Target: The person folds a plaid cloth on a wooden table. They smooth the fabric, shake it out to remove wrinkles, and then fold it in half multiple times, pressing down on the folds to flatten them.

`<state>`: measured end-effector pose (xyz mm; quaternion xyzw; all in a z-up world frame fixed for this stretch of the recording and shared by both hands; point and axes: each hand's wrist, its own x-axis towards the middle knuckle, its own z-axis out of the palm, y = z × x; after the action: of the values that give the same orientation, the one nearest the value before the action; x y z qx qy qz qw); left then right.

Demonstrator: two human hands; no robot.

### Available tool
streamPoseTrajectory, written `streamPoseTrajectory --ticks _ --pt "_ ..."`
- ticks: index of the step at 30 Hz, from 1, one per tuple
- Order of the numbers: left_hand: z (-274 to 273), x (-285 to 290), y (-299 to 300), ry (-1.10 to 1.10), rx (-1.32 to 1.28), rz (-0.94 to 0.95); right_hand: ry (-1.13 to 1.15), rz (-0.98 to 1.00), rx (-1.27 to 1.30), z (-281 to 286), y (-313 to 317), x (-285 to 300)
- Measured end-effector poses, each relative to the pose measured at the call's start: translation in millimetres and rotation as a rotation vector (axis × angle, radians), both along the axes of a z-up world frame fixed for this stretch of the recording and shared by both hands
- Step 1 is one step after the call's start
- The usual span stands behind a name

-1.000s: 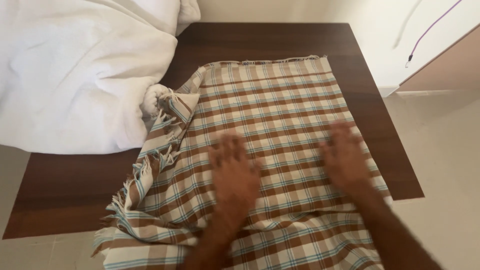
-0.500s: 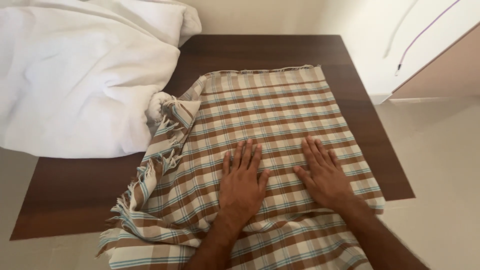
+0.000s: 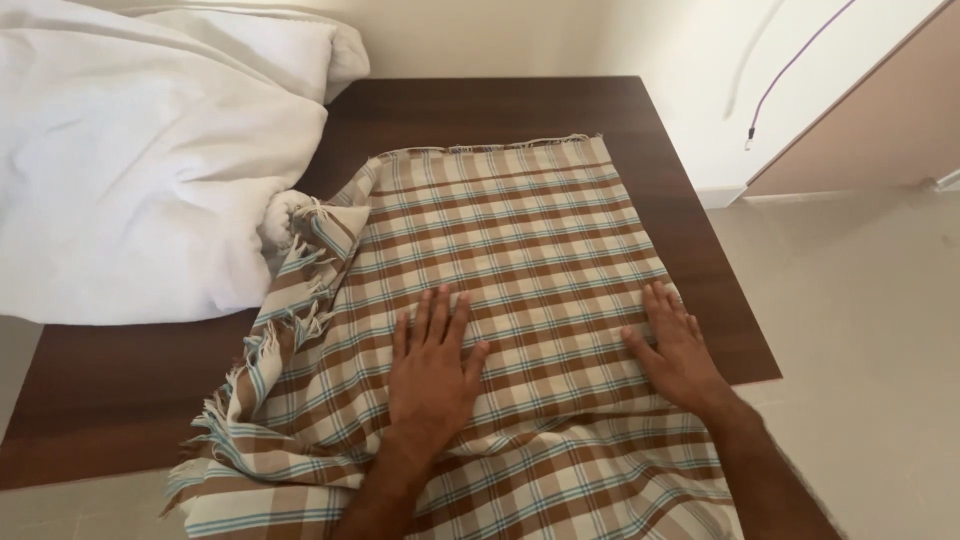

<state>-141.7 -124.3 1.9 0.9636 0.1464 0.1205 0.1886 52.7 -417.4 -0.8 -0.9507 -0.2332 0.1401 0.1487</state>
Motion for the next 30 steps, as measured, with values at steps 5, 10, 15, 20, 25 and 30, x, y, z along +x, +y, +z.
streamPoseTrajectory --ticks 5,10,15,20,25,30 --pt "-6.1 1.2 3.3 0.008 0.010 0.074 -0.040 -0.072 -0.006 -17.0 -6.4 11.6" --pt "-1.6 3.2 -0.1 0.027 -0.019 0.126 -0.173 -0.095 0.056 -20.4 -2.6 8.5" --pt "6.0 26.5 -25.8 0.200 -0.033 0.192 -0.186 -0.179 0.021 -7.4 14.3 2.9" --pt "-2.7 59.6 -65.2 0.161 -0.009 -0.082 -0.191 0.059 0.047 -4.3 57.2 -17.7" --pt "-15.5 68.1 -62.6 0.050 0.116 -0.128 -0.100 0.297 0.073 -11.3 74.6 -28.9" --pt "1.9 52.4 -36.3 0.126 -0.009 -0.060 -0.128 0.183 -0.019 0.9 67.2 -24.9"
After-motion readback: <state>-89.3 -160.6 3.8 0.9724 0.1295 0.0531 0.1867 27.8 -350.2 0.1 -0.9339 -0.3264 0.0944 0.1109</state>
